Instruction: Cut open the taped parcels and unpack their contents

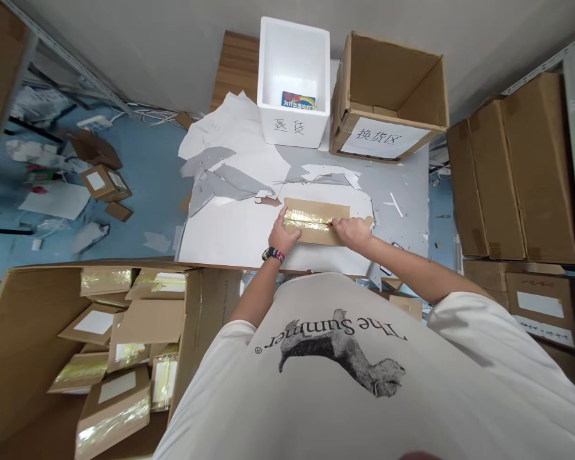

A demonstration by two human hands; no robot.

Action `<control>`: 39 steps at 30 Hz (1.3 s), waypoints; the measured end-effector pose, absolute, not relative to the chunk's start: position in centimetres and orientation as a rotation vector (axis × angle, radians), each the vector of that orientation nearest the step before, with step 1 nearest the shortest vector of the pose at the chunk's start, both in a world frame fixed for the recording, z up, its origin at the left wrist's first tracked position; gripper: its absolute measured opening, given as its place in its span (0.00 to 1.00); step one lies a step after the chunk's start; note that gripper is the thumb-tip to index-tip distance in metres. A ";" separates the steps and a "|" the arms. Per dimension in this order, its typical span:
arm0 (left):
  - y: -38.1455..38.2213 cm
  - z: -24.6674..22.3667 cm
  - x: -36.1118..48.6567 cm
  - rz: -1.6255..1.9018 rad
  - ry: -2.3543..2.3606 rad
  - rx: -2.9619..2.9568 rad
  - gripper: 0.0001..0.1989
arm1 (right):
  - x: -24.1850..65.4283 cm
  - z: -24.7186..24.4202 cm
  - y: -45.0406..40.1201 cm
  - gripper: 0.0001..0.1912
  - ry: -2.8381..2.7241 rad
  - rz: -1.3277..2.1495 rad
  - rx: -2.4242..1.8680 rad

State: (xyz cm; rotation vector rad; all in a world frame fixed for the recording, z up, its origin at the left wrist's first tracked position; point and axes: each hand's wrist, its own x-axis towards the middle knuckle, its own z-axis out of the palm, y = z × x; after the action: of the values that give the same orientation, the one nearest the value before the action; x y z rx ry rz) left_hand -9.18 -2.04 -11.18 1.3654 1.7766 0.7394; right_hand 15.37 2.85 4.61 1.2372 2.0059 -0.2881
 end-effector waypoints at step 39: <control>-1.6 -9.5 -10.2 0.370 2.025 1.695 0.50 | 33.2 0.9 -3.5 0.37 2.179 -0.551 1.448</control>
State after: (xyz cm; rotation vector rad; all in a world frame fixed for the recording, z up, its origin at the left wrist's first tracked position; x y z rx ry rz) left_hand -10.16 -1.56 -9.55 1.6950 2.0252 0.3696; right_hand 33.23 -3.53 0.92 1.4481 2.1788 -0.5513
